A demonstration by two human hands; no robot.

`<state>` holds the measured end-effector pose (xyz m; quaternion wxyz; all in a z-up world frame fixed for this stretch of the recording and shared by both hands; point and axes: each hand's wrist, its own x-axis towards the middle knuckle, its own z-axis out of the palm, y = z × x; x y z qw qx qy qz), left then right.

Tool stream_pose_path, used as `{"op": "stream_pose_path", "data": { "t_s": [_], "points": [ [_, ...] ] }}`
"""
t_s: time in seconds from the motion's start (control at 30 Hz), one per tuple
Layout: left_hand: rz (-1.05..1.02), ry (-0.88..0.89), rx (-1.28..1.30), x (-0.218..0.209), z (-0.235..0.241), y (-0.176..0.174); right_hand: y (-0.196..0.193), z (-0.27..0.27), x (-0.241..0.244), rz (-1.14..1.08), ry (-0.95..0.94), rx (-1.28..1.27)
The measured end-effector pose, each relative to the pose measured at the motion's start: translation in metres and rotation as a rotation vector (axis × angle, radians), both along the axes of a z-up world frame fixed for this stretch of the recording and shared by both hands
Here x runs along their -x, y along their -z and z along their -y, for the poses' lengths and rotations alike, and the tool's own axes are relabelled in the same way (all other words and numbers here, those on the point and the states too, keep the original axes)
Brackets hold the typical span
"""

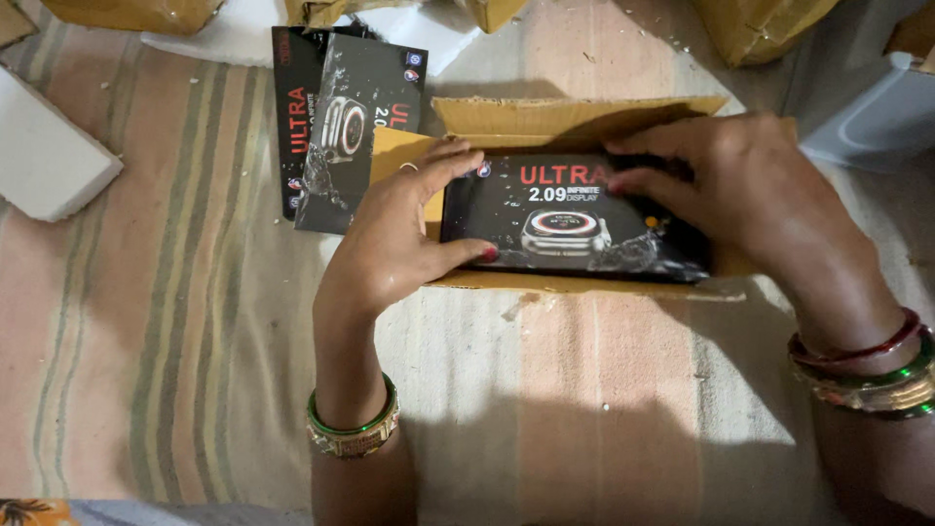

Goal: The person packs smartwatch boxes into small cardboard shipping boxes. They place a watch box inside, close the flaps, and seal the box with clear packing tape. The process is repeated for multiple units.

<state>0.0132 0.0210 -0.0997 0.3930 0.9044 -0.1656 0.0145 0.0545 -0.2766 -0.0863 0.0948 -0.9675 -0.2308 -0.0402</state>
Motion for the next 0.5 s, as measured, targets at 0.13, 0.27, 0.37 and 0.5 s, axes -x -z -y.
{"op": "stream_pose_path", "data": {
  "t_s": [0.13, 0.27, 0.37, 0.5],
  "points": [
    [-0.037, -0.031, -0.057, -0.003, 0.001, 0.003, -0.005, 0.010, 0.007, 0.189, -0.076, -0.017],
    [-0.045, -0.028, -0.056, -0.001, 0.001, 0.001, -0.015, 0.023, 0.010, -0.065, -0.145, 0.028],
    [-0.008, -0.013, -0.100, 0.001, 0.003, -0.001, -0.018, 0.029, 0.022, 0.013, -0.219, 0.198],
    [0.018, -0.010, -0.093, 0.002, 0.006, -0.004, -0.020, 0.027, 0.022, -0.035, -0.140, 0.297]
  ]
}}
